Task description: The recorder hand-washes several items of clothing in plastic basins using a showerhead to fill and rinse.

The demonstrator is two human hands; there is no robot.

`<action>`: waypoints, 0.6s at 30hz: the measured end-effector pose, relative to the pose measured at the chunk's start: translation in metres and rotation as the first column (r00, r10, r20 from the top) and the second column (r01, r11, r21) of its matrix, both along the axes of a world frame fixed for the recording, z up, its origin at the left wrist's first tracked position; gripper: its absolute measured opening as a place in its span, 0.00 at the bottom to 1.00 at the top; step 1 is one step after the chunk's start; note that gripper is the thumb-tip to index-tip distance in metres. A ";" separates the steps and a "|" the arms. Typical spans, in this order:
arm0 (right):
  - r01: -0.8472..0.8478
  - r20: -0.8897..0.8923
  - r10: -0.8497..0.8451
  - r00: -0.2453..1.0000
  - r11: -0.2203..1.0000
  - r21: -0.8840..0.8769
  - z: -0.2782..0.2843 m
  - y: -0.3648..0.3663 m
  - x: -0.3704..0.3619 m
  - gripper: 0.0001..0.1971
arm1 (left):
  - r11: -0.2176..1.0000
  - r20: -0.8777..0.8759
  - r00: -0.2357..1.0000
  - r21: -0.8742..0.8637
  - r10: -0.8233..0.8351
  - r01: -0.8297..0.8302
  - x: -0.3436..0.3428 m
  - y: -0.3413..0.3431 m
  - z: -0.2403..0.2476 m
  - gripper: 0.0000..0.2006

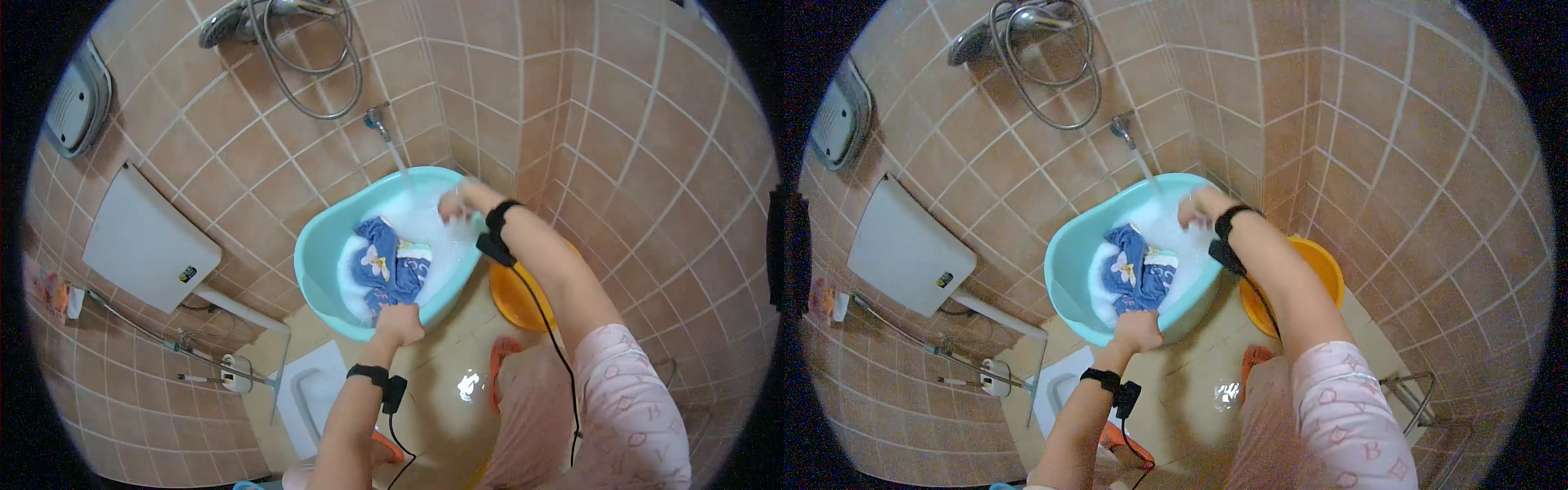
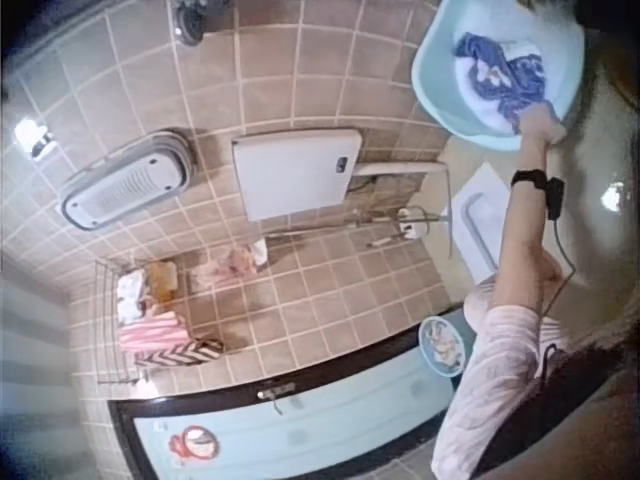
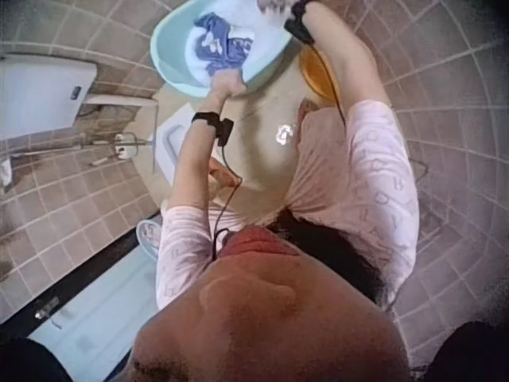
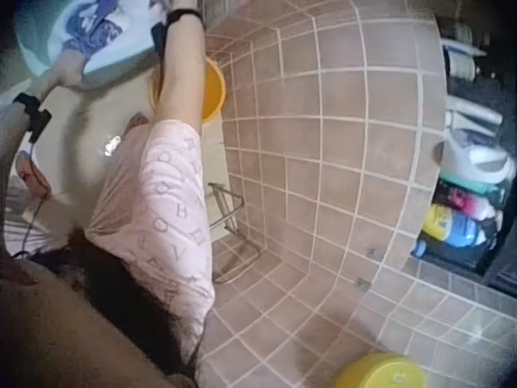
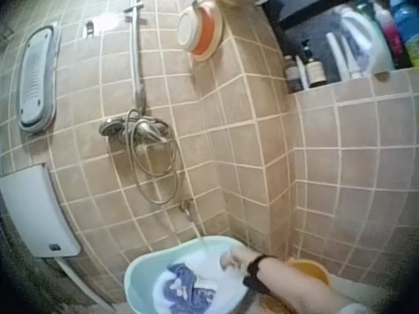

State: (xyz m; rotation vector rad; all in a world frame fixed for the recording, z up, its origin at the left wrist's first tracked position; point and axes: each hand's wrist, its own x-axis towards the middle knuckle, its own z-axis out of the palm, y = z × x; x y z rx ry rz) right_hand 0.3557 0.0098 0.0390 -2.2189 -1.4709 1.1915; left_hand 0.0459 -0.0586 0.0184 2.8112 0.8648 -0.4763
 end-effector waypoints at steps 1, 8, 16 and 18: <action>-0.058 0.215 0.043 0.976 0.996 0.065 0.026 0.028 0.017 0.14 | 1.000 0.023 1.000 -0.007 0.004 -0.004 0.001 -0.002 0.001 0.15; -0.108 0.511 -0.355 0.783 0.731 0.673 0.108 0.166 -0.001 0.26 | 0.997 0.122 0.991 -0.072 0.048 -0.039 -0.012 0.009 -0.006 0.14; -0.277 0.805 -0.251 0.537 0.849 0.450 0.139 0.212 0.003 0.18 | 0.989 0.127 0.991 -0.147 0.047 -0.028 -0.008 0.013 0.001 0.13; -0.256 0.792 -0.294 0.536 0.837 0.484 0.135 0.213 -0.005 0.17 | 0.992 0.134 0.991 -0.127 0.028 -0.011 -0.008 0.013 -0.002 0.14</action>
